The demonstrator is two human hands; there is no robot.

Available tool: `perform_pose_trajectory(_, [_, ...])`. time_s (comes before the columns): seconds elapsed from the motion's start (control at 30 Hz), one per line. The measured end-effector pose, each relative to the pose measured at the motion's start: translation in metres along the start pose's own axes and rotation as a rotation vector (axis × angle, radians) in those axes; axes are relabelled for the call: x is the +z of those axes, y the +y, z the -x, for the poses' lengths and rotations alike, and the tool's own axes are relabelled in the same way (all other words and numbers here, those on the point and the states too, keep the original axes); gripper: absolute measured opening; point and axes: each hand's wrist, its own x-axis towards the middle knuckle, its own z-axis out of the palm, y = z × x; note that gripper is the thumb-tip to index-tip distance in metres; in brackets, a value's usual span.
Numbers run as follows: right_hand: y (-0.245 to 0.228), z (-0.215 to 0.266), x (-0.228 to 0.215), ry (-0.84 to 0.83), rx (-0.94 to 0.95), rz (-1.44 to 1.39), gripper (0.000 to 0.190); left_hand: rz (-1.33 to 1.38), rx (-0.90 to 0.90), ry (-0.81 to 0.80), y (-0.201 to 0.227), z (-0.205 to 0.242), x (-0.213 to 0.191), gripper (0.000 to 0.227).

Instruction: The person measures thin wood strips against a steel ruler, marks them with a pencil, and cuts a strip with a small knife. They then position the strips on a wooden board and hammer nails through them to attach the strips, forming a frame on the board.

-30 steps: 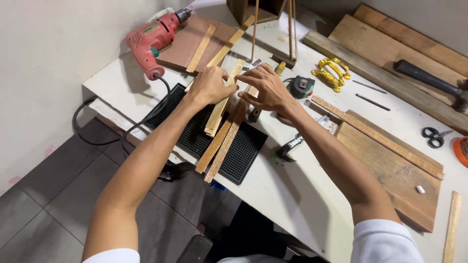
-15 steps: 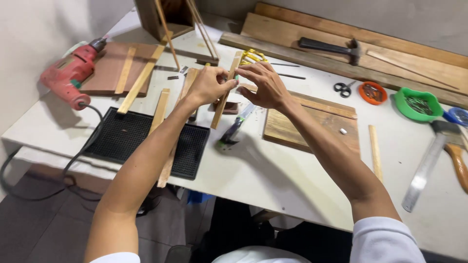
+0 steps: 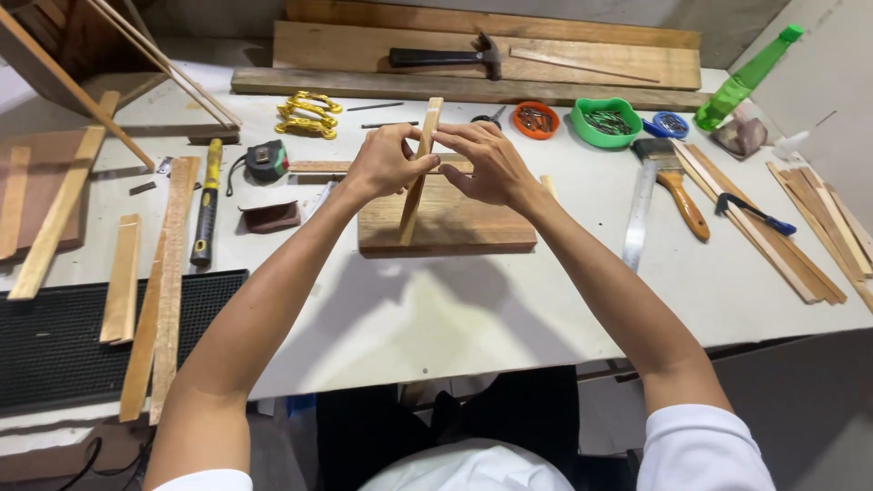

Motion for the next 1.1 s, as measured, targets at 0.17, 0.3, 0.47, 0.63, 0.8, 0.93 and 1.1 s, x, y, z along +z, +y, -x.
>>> perform_pose_trajectory(0.17, [0.032,0.030,-0.016,0.017,0.047,-0.002,0.058,0.000,-0.002,-0.082,0.027,-0.027,0.035,0.055])
perform_pose_trajectory(0.3, [0.052,0.054,-0.024,0.029,0.088,-0.027,0.063,-0.003,0.036,-0.076,0.032,-0.049,0.061,0.056])
perform_pose_trajectory(0.47, [0.081,0.078,-0.024,0.056,0.167,-0.107,0.066,-0.032,0.056,-0.041,0.045,-0.068,0.090,0.060])
perform_pose_trajectory(0.63, [0.100,0.093,-0.023,0.112,0.111,-0.140,0.065,0.014,0.093,0.004,0.045,-0.074,0.114,0.060])
perform_pose_trajectory(0.8, [0.116,0.095,-0.015,0.160,0.100,-0.222,0.063,-0.037,0.193,0.129,0.030,-0.084,0.131,0.059])
perform_pose_trajectory(0.93, [0.125,0.093,-0.010,0.133,0.139,-0.265,0.062,-0.047,0.118,0.139,0.043,-0.082,0.129,0.055])
perform_pose_trajectory(1.1, [0.128,0.085,-0.021,0.127,0.073,-0.242,0.063,-0.023,0.044,0.070,0.053,-0.084,0.121,0.058])
